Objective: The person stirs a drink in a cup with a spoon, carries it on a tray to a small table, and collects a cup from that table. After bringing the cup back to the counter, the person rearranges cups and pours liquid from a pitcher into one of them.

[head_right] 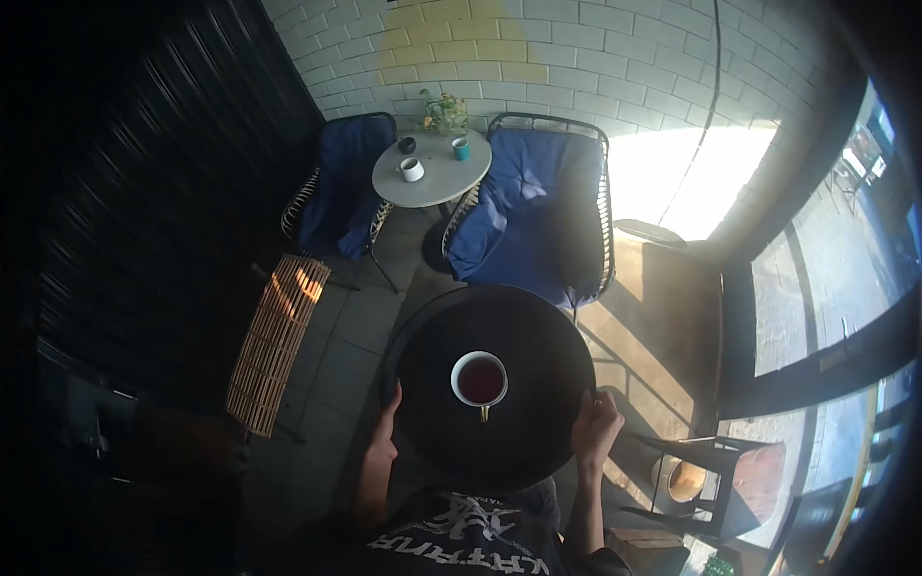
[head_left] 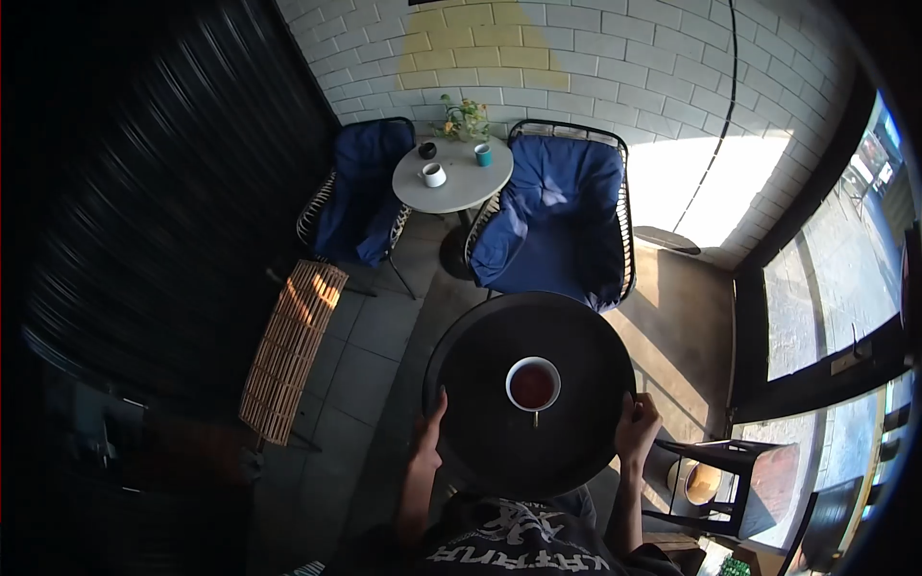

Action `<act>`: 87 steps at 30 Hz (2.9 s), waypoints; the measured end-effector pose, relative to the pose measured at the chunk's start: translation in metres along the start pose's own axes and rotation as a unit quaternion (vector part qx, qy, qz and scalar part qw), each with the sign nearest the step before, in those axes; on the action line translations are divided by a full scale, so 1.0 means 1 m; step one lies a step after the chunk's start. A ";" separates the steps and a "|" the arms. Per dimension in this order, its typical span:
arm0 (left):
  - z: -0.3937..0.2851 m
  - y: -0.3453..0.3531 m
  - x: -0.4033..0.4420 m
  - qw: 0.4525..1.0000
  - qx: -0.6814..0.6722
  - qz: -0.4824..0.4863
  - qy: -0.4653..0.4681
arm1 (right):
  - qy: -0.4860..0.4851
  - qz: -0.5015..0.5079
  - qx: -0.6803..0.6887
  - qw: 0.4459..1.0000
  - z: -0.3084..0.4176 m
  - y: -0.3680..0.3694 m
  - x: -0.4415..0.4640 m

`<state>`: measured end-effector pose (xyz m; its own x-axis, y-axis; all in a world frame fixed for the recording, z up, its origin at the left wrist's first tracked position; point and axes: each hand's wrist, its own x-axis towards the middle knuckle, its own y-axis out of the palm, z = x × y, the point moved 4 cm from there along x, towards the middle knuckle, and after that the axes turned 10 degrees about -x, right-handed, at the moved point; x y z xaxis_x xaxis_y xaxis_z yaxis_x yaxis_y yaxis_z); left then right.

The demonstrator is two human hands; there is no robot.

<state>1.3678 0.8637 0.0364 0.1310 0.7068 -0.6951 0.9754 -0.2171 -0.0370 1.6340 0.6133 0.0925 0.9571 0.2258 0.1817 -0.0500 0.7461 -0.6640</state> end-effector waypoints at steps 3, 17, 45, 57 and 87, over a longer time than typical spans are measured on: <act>-0.028 0.013 0.035 0.965 -0.198 0.162 0.063 | -0.039 0.047 0.013 0.998 0.033 0.050 0.058; -0.130 0.026 0.213 0.976 -0.204 -0.030 0.076 | -0.149 0.156 0.005 0.977 0.173 0.271 0.225; -0.448 0.053 0.531 0.949 -0.283 0.067 0.120 | -0.009 0.165 0.054 0.985 0.233 0.684 0.495; -0.502 0.075 0.597 0.941 -0.334 0.027 0.047 | 0.094 0.086 -0.012 0.992 0.224 0.820 0.581; -0.498 0.095 0.652 0.959 -0.284 0.002 0.007 | -0.055 0.282 0.037 0.957 0.349 0.765 0.586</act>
<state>1.6342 1.6385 -0.0628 0.1335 0.7161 -0.6852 0.9138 0.1786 0.3648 2.0571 1.5350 -0.0561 0.7365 0.6670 -0.1125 -0.5737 0.5279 -0.6262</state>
